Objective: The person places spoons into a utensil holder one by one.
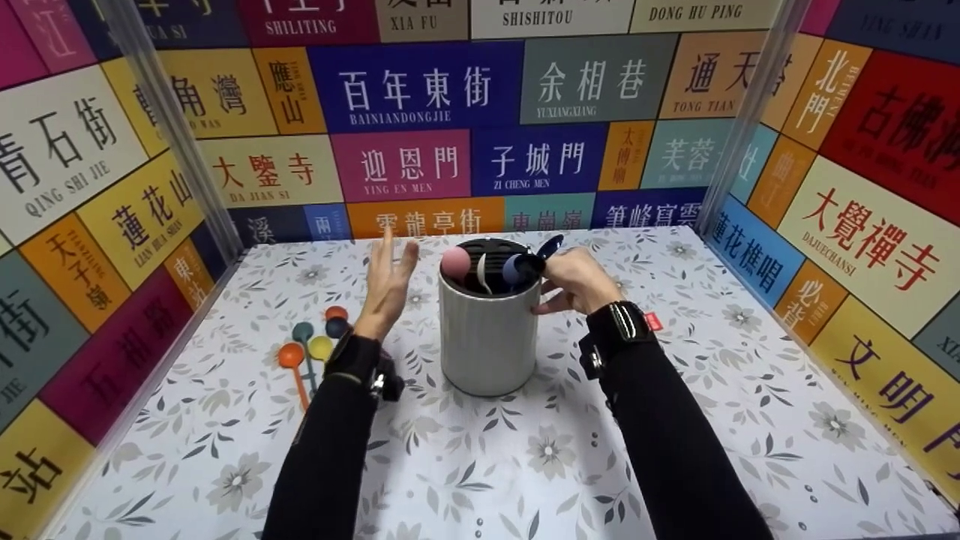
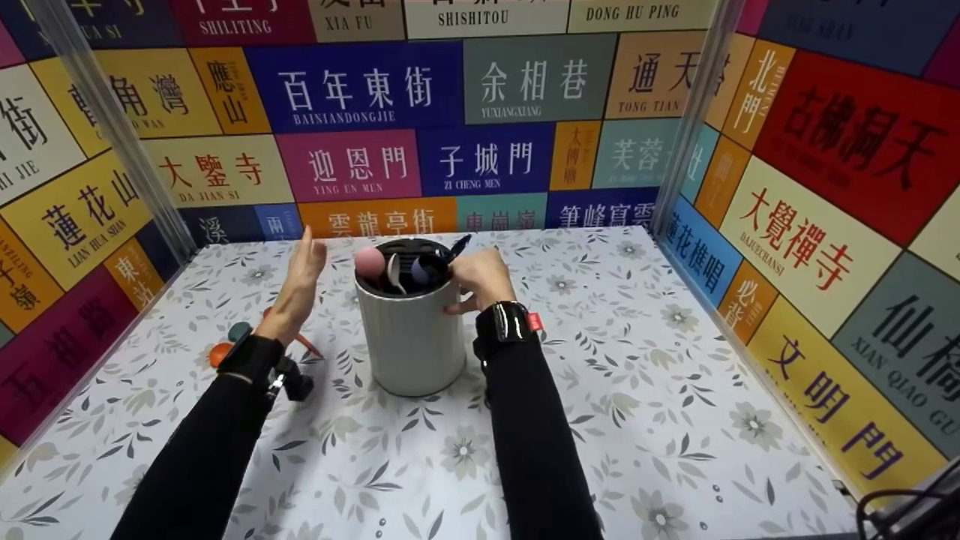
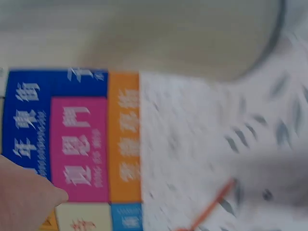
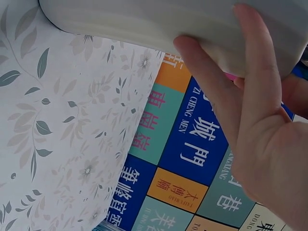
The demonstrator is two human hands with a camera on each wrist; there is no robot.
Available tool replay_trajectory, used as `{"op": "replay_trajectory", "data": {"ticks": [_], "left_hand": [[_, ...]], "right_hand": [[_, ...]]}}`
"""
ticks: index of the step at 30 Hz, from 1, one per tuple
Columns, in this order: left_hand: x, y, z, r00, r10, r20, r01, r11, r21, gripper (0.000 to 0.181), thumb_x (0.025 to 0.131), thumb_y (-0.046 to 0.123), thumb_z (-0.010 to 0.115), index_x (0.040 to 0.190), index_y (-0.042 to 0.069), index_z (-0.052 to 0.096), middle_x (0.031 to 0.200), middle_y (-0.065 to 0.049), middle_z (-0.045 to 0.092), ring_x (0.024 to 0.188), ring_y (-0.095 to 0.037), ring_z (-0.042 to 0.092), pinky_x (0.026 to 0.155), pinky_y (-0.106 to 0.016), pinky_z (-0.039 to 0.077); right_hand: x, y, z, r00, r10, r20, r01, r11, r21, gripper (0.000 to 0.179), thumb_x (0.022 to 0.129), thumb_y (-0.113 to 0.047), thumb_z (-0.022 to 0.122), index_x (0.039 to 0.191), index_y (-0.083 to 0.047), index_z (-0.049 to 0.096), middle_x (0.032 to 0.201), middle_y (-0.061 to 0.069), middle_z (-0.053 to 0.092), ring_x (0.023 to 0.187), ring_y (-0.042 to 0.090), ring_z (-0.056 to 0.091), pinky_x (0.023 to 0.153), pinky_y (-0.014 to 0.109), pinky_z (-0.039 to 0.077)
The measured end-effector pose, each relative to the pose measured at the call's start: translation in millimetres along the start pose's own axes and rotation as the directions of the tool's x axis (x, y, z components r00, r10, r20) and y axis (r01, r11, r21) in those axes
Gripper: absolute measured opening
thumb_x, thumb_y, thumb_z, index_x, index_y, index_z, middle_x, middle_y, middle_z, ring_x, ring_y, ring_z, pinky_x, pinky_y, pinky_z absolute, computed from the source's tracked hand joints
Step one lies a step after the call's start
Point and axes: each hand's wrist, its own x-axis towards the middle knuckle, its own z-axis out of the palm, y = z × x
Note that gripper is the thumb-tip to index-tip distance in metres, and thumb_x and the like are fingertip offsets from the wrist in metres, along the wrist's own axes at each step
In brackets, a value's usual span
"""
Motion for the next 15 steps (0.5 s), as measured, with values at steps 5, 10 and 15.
{"op": "replay_trajectory", "data": {"ticks": [5,10,15], "left_hand": [[-7.3,-29.5,-14.4,0.997,-0.073,-0.020,0.075,0.989,0.127,0.099,0.097,0.081,0.033,0.170,0.017,0.010,0.172,-0.025,-0.003,0.158,-0.045,-0.001,0.127,-0.064,0.000],[-14.6,-51.8,-29.8,0.984,-0.176,-0.038,0.180,0.944,0.277,0.089,0.104,0.067,0.037,0.170,0.017,0.005,0.171,-0.026,-0.010,0.157,-0.047,-0.007,0.126,-0.063,-0.008],[-25.1,-76.1,-49.8,0.967,-0.251,-0.041,0.239,0.845,0.479,0.095,0.102,0.075,0.031,0.169,0.016,-0.001,0.170,-0.025,-0.016,0.156,-0.047,-0.014,0.124,-0.065,-0.012]], "right_hand": [[0.8,0.6,-0.4,1.000,0.003,-0.003,-0.003,1.000,-0.011,0.026,0.095,-0.020,0.078,0.100,0.003,0.069,0.121,0.023,0.059,0.095,0.037,0.070,0.076,0.043,0.066],[1.2,1.2,-2.5,1.000,-0.003,-0.010,0.003,1.000,-0.014,0.022,0.097,-0.018,0.076,0.101,0.003,0.069,0.121,0.022,0.059,0.100,0.037,0.067,0.076,0.043,0.066],[1.0,0.8,-1.2,1.000,-0.001,0.001,0.001,1.000,-0.014,0.020,0.097,-0.016,0.076,0.101,0.003,0.070,0.119,0.021,0.060,0.098,0.034,0.068,0.077,0.043,0.066]]}}
